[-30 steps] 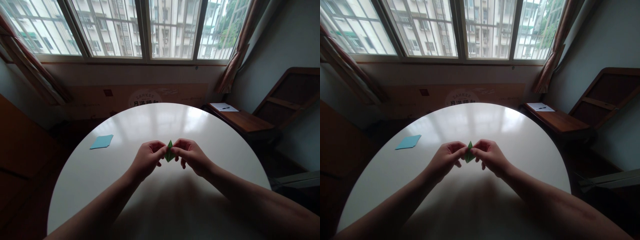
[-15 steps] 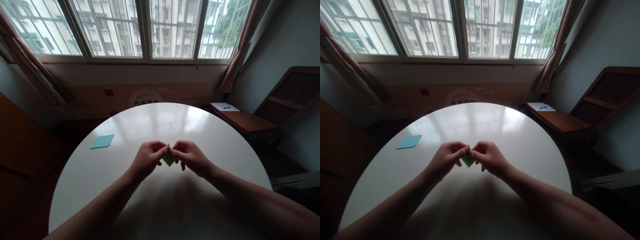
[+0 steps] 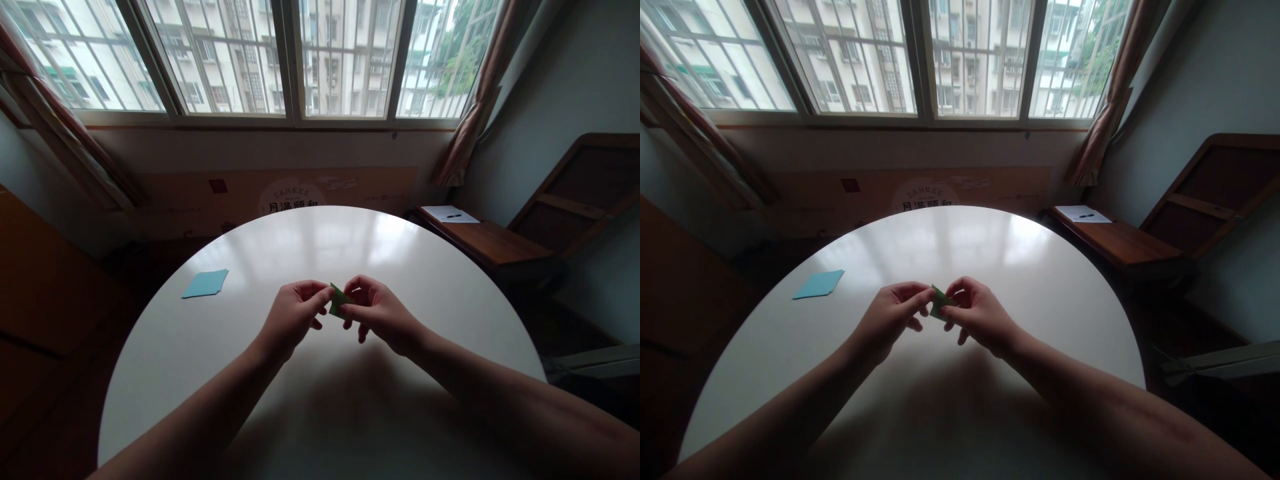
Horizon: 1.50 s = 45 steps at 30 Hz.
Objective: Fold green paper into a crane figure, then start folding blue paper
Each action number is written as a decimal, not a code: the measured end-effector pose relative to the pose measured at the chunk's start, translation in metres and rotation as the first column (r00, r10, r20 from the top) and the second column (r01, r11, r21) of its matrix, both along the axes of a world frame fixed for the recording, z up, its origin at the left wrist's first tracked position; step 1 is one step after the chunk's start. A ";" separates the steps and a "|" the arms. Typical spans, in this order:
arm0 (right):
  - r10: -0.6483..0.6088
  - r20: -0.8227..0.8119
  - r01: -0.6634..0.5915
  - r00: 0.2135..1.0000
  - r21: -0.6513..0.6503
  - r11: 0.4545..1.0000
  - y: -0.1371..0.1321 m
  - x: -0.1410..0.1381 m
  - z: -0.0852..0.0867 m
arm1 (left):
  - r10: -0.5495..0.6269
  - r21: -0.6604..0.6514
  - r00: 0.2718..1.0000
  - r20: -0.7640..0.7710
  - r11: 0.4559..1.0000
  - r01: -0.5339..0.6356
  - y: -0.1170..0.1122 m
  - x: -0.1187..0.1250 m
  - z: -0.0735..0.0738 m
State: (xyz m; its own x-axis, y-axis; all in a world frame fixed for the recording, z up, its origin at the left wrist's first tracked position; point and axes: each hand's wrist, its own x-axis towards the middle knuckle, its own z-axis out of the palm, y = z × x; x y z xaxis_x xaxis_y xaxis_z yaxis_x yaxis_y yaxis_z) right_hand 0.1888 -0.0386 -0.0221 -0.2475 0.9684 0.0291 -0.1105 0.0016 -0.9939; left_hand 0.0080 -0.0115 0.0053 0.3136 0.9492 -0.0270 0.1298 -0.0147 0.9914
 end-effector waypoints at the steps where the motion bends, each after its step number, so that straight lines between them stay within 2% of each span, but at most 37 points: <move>1: -0.010 0.007 0.010 1.000 0.009 1.000 0.001 0.000 0.000 | -0.013 -0.002 1.000 -0.017 1.000 0.013 0.000 0.000 0.000; 7: -0.044 0.047 0.041 0.998 0.070 0.997 0.002 0.001 -0.001 | -0.087 -0.001 0.987 -0.133 0.996 0.088 -0.001 0.000 0.003; 13: -0.072 0.106 0.059 0.992 0.116 0.992 0.000 0.000 0.001 | -0.015 -0.049 1.000 0.011 0.999 0.016 0.001 0.000 0.002; 16: -0.061 0.133 0.047 0.989 0.104 0.993 0.000 0.000 0.003 | 0.002 -0.066 0.999 0.033 0.998 0.000 0.002 0.000 0.000; 20: -0.093 0.097 0.091 0.991 0.031 0.995 0.001 0.000 0.006 | -0.081 -0.071 0.995 -0.049 0.994 0.078 0.000 0.000 0.001; 23: -0.069 0.082 0.069 0.994 0.007 0.998 0.001 0.000 0.007 | -0.110 -0.039 0.989 -0.098 0.994 0.107 -0.002 0.001 0.003; 28: -0.044 0.099 0.043 0.994 0.014 0.999 0.000 -0.002 0.007 | -0.100 -0.004 0.992 -0.071 0.995 0.100 -0.002 0.002 0.002; 33: -0.066 0.114 0.066 0.991 0.006 0.998 -0.001 -0.003 0.008 | -0.137 -0.028 0.986 -0.091 0.990 0.135 -0.002 0.003 0.001; 45: 0.007 0.112 -0.012 0.994 0.040 0.999 0.000 0.000 0.003 | -0.208 -0.080 0.978 -0.012 0.975 0.206 -0.004 0.005 0.003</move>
